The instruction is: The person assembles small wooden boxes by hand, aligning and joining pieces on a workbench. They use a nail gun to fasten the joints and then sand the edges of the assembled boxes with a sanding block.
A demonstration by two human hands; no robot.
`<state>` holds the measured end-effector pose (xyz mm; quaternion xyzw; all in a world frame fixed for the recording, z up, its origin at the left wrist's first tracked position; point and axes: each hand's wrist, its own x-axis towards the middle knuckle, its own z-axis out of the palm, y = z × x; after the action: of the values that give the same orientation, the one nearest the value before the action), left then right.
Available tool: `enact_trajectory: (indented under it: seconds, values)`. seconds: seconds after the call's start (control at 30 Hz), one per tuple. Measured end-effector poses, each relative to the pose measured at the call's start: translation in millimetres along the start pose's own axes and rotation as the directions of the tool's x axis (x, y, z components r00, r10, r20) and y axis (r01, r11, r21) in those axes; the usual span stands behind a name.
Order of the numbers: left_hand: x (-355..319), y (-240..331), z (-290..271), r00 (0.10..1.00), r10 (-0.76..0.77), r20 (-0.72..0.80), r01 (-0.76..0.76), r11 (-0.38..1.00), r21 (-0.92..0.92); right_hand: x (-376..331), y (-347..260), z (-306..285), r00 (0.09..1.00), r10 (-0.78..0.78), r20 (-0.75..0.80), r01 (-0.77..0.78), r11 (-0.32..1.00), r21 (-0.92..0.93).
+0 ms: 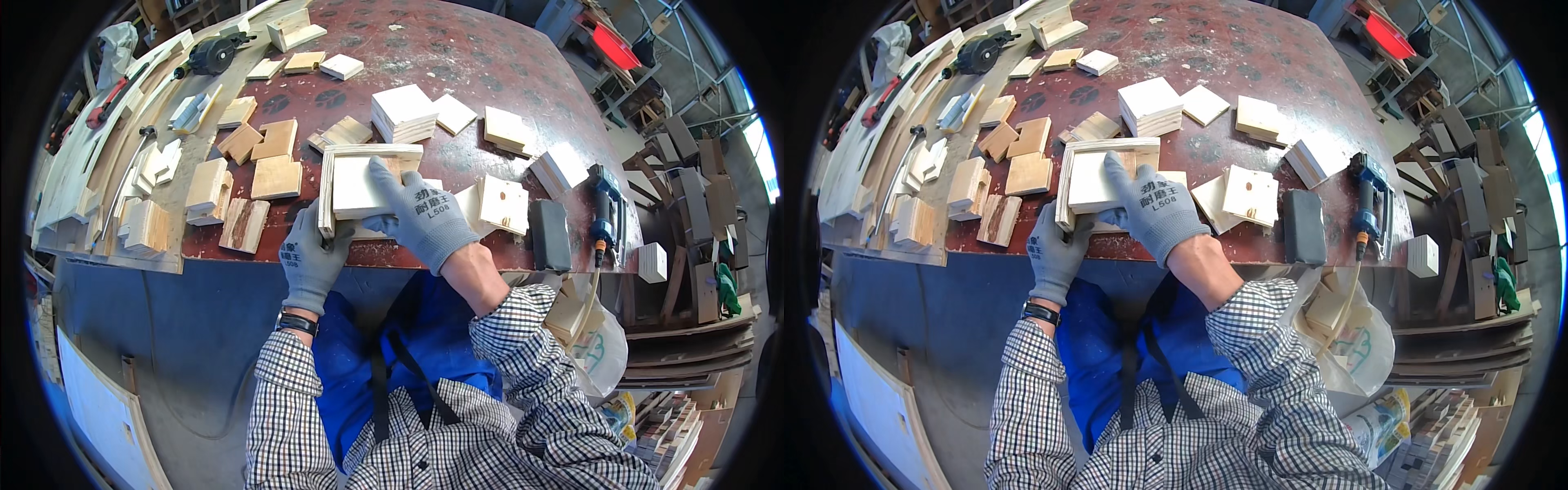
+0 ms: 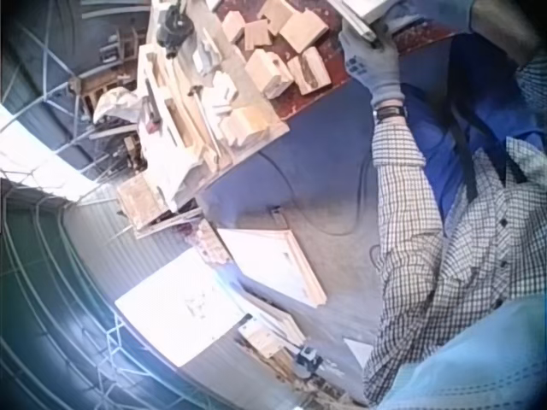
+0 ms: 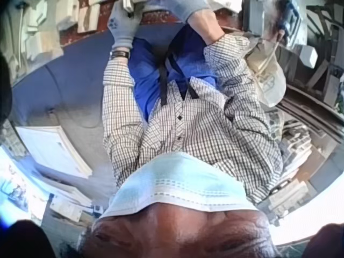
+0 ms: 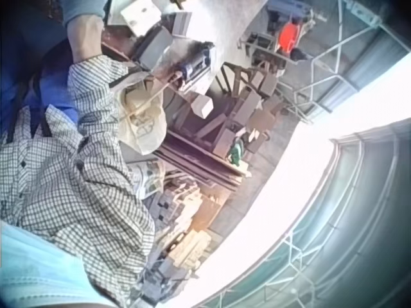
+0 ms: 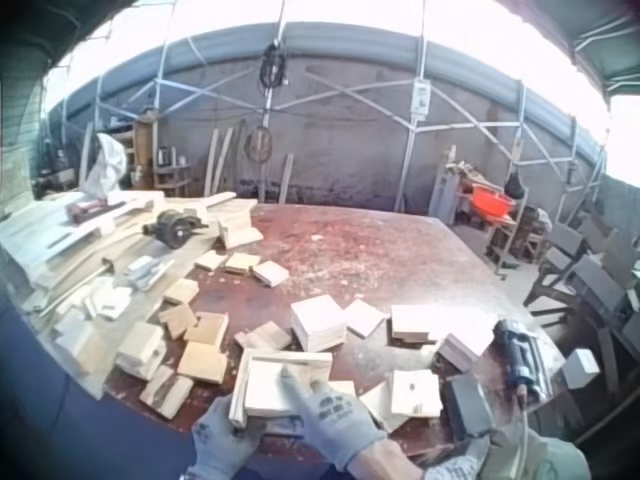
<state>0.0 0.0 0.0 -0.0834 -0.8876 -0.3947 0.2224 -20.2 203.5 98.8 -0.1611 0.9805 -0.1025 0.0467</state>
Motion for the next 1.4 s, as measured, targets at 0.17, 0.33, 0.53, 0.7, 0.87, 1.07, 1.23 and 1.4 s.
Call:
enact_trajectory:
  seconds: [0.17, 0.33, 0.53, 0.7, 0.87, 1.07, 1.23, 1.4]
  values:
    - [2.8, 0.9, -0.4, 1.0, -0.015, 0.005, 0.015, 1.0, -0.021, 2.5, 15.1, -8.8, 0.996, -0.084, -0.018, 0.084, 0.995, 0.057]
    - [0.6, 2.0, 0.4, 1.0, -0.005, -0.025, 0.005, 1.0, -0.019, -9.0, 40.3, -25.9, 0.987, -0.142, -0.069, 0.158, 0.921, 0.357]
    - [0.6, 1.5, 4.3, 0.997, 0.025, -0.07, -0.025, 1.0, -0.008, -29.7, 49.8, -64.3, 0.99, 0.045, 0.137, -0.121, 0.775, 0.621]
    - [-0.3, 4.3, -1.3, 0.998, -0.061, -0.005, 0.061, 0.998, -0.033, -16.6, 127.9, -50.7, 0.992, -0.008, -0.129, 0.112, 0.547, 0.83]
    - [0.7, 7.8, 0.3, 0.999, 0.007, -0.039, -0.008, 0.999, -0.033, 8.5, 194.1, -81.4, 0.922, 0.24, -0.303, -0.175, 0.958, 0.226]
    - [1.2, 4.8, -1.4, 1.0, -0.001, -0.029, 0.0, 0.999, -0.033, 35.2, 234.4, -99.9, 0.892, 0.425, -0.151, -0.45, 0.865, -0.223]
    - [0.1, 5.7, 0.8, 0.999, 0.001, -0.035, -0.004, 0.998, -0.06, 37.0, 243.6, -77.9, 0.888, 0.458, -0.034, -0.416, 0.771, -0.483]
    - [0.4, 1.1, 1.6, 0.998, 0.038, -0.053, -0.04, 0.999, -0.036, 40.4, 228.7, -79.8, 0.85, 0.525, 0.052, -0.419, 0.731, -0.538]
